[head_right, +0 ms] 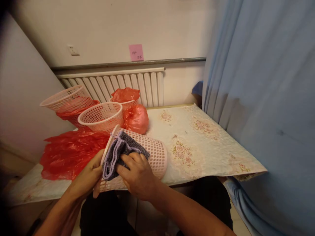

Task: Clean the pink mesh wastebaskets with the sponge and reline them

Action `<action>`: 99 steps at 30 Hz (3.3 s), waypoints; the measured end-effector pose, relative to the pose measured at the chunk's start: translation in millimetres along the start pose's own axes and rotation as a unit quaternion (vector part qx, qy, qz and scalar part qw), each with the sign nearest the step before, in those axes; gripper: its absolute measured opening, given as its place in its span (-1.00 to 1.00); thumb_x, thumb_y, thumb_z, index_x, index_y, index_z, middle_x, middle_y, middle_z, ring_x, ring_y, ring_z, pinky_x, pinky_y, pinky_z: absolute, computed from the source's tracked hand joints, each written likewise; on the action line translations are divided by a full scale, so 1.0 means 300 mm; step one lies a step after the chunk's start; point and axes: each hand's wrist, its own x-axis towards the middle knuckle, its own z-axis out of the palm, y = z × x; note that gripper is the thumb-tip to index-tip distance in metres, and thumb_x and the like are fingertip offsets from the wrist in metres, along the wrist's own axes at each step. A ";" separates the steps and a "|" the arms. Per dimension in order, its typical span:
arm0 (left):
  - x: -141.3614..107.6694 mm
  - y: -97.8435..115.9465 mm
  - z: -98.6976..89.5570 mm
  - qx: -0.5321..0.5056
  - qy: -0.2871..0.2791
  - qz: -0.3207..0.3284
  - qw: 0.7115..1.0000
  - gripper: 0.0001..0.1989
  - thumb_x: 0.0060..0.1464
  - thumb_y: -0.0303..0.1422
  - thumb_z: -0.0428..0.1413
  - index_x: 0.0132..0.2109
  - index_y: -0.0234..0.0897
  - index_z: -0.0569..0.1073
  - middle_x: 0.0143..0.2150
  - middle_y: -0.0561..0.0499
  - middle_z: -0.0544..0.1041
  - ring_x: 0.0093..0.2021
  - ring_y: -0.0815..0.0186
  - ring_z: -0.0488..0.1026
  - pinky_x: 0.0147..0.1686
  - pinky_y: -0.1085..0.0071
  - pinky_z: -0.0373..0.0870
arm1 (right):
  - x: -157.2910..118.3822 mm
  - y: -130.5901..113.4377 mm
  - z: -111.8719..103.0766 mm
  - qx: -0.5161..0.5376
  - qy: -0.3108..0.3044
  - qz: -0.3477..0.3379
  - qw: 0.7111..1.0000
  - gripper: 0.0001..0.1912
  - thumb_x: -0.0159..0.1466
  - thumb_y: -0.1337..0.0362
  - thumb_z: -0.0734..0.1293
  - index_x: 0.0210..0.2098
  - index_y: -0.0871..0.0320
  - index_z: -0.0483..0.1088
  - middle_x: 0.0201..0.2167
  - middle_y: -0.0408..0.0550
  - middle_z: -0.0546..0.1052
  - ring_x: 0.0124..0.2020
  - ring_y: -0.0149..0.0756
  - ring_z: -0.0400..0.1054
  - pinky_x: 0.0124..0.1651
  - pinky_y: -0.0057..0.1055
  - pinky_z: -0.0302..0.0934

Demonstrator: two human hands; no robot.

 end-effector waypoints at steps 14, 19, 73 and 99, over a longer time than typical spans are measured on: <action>-0.075 -0.173 0.126 -0.227 0.052 -0.144 0.962 -0.49 0.05 -0.25 0.14 0.15 -0.25 0.31 -0.05 -0.05 0.54 -0.09 0.17 0.50 -0.07 0.28 0.38 | -0.127 0.339 0.079 -0.112 0.085 0.263 0.955 -0.53 0.13 0.53 0.17 0.01 0.17 0.41 0.05 0.03 0.39 -0.04 -0.10 0.17 0.05 -0.16 0.13; -0.061 -0.163 0.190 -0.267 0.050 -0.163 0.948 -0.51 0.04 -0.27 0.15 0.13 -0.22 0.32 -0.09 -0.01 0.56 -0.17 0.23 0.52 -0.16 0.35 0.43 | -0.065 0.180 0.090 -0.026 0.096 0.253 0.962 -0.54 0.13 0.54 0.15 -0.01 0.20 0.41 0.02 0.05 0.39 -0.03 -0.12 0.15 0.09 -0.18 0.13; -0.139 -0.242 0.316 -0.129 -0.110 -0.079 0.982 -0.70 0.10 -0.16 0.08 -0.28 -0.29 0.56 -0.18 -0.11 0.60 -0.05 0.06 0.47 0.13 0.17 0.23 | -0.171 0.439 0.133 -0.069 0.171 0.360 0.915 -0.61 0.20 0.39 0.21 0.00 0.17 0.42 -0.07 0.10 0.39 -0.04 -0.12 0.22 0.05 -0.15 0.20; -0.041 -0.192 0.297 -0.289 0.010 -0.199 0.936 -0.44 0.11 0.02 0.00 0.08 -0.32 0.38 -0.14 -0.14 0.60 -0.12 0.11 0.56 -0.08 0.18 0.45 | -0.196 0.479 0.074 -0.129 0.145 0.300 0.934 -0.63 0.22 0.41 0.21 -0.01 0.13 0.44 -0.06 0.08 0.41 -0.07 -0.13 0.20 0.01 -0.16 0.22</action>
